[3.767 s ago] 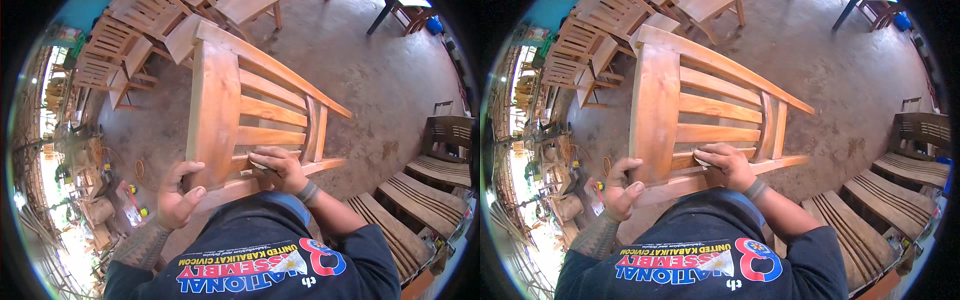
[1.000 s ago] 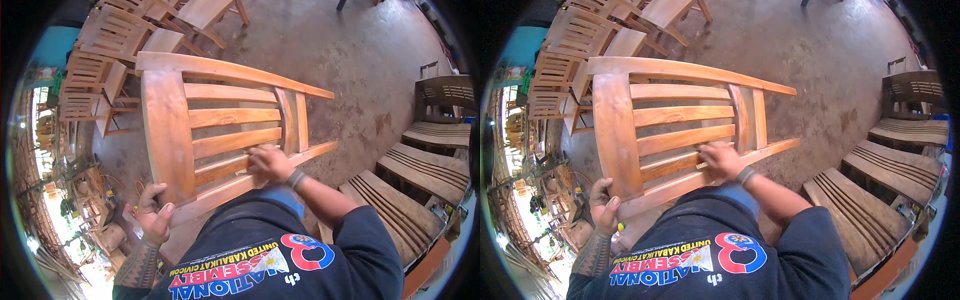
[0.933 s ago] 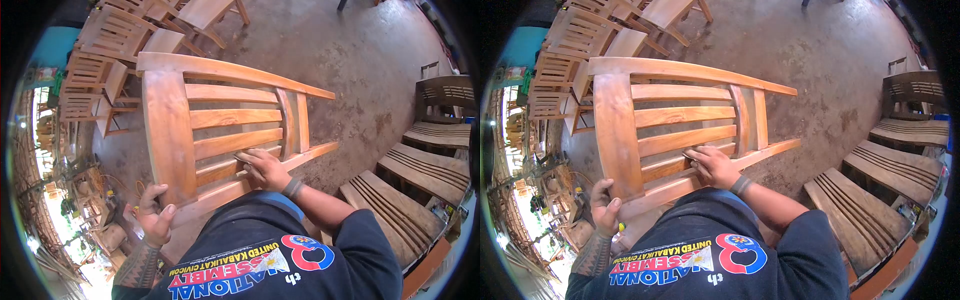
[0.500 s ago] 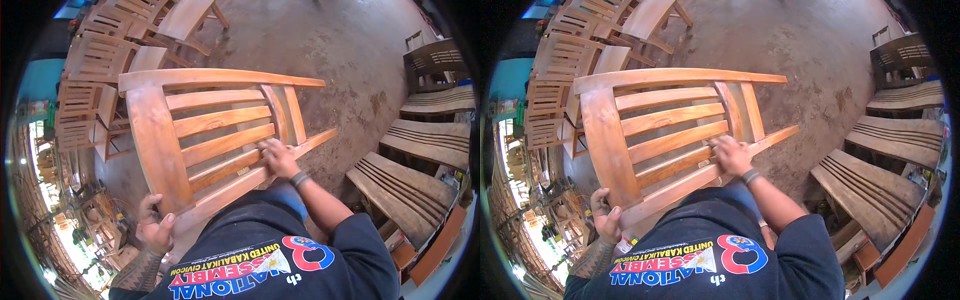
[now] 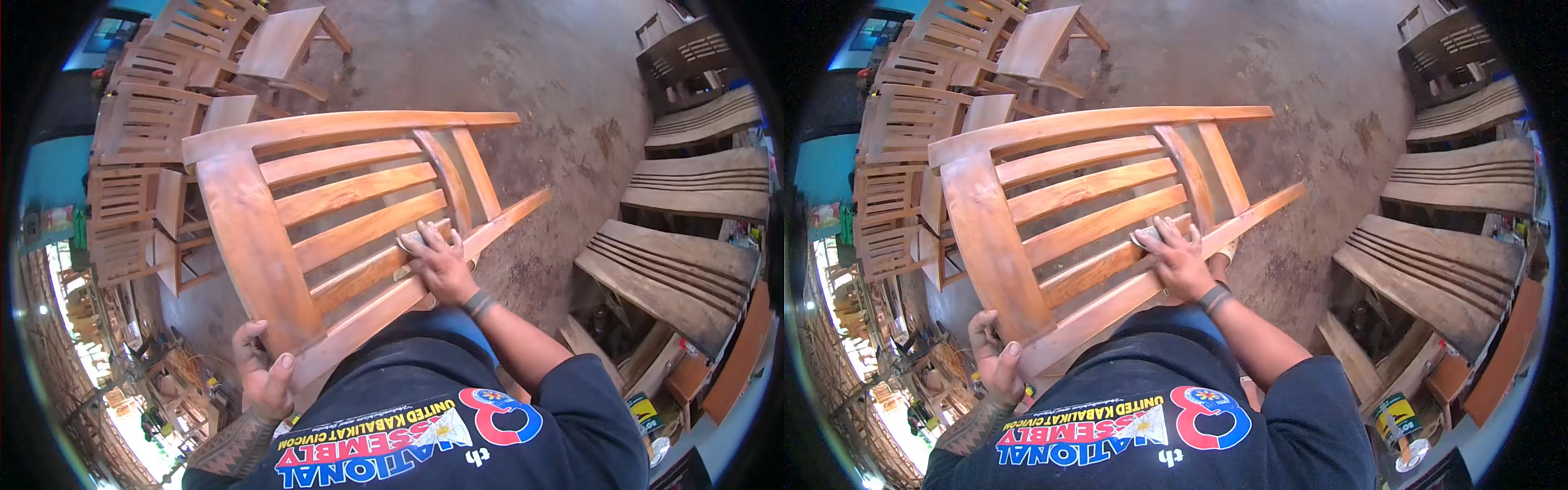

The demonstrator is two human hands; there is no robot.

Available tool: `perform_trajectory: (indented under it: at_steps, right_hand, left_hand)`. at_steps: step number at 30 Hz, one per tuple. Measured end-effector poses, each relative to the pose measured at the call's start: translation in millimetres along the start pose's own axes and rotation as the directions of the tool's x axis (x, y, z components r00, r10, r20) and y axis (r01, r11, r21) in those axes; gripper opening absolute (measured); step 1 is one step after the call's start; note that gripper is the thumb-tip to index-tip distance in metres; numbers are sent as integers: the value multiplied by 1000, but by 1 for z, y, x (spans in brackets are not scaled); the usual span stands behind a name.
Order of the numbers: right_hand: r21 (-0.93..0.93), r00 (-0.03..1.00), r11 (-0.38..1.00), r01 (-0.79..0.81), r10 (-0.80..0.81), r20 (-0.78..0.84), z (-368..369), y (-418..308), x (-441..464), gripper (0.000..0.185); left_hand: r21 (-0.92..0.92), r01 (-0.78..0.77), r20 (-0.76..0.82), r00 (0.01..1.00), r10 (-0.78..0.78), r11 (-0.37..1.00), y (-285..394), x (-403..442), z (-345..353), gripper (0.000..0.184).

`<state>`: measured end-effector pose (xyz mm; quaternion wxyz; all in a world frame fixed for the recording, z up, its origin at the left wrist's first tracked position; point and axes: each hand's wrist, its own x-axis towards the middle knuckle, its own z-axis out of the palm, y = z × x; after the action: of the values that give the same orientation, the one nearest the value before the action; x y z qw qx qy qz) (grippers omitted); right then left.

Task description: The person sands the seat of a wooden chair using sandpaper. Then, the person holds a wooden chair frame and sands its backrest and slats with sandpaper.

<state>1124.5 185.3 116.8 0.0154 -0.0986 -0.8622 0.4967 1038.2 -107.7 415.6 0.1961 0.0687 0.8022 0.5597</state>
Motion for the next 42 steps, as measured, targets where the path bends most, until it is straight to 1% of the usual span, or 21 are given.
perform_trajectory:
  at_steps: [1,2,5,6,9,10,13,15,17,19,20,23,25,27,30,33,34,37,38,41,42]
  right_hand:
    - [-1,999,1000,30,-30,41,-4,11,3,54]
    - [81,998,996,-38,42,-53,5,35,5,56]
    - [-1,991,991,-133,133,-35,9,0,3,60]
    - [16,1000,1000,-13,13,9,5,-20,-1,59]
    - [-46,993,997,69,-64,102,-1,6,6,57]
    - [77,995,992,-100,100,3,-4,8,11,57]
    - [-18,971,985,-174,169,-166,23,-17,8,58]
    - [-3,985,998,60,-59,-160,14,-66,0,55]
    - [-23,995,996,92,-93,-38,2,-44,2,53]
    - [87,989,986,-145,145,7,0,17,16,49]
    - [83,967,986,-144,158,-199,14,39,14,45]
    - [-115,981,991,-66,44,-186,14,-23,16,44]
    - [-44,990,992,121,-124,-70,-7,-77,18,47]
    - [-60,984,982,176,-178,-26,-10,-49,24,43]
    - [-146,999,988,-45,46,6,-32,23,35,34]
    - [73,934,995,-72,42,354,-80,0,56,34]
    - [209,966,977,-45,-11,259,-88,-11,53,36]
    - [-74,939,957,280,-289,-185,-111,-26,75,38]
    - [-77,983,987,143,-150,-101,-108,-18,75,50]
    - [-138,974,971,198,-210,-81,-33,5,59,64]
    - [-45,997,998,-32,29,-78,-4,-26,50,80]
  left_hand:
    - [19,-19,9,1000,19,1000,-3,1,-2,69]
    - [37,-41,17,999,40,998,-9,2,-6,69]
    - [5,-40,26,999,40,999,-14,6,-6,68]
    - [-17,-17,29,999,17,1000,-13,5,-7,67]
    - [13,-39,20,999,38,999,-11,7,-3,66]
    - [0,-44,20,999,44,999,-12,6,-3,66]
    - [-23,-61,13,998,61,998,-14,8,-4,65]
    - [-23,-56,10,998,57,998,-15,5,-6,66]
    - [-55,-51,24,998,52,997,-14,6,-5,66]
    - [-58,-54,32,998,56,997,-13,8,-5,67]
    - [-46,-53,38,998,55,998,-12,7,-4,68]
    - [-24,-53,47,997,54,998,-10,8,-5,69]
    - [-24,-37,42,998,38,999,-8,6,-2,69]
    - [-33,-26,31,999,27,999,-3,7,1,69]
    - [-32,-7,44,999,8,999,-1,7,1,67]
    - [-16,-21,48,999,21,1000,4,6,2,66]
    - [-7,-12,42,999,12,1000,5,5,2,66]
    - [-11,8,37,999,-8,1000,10,6,6,66]
    - [-26,25,43,999,-24,999,13,6,7,66]
    - [-21,33,56,998,-31,999,21,5,10,66]
    - [-8,33,56,998,-33,999,22,5,9,65]
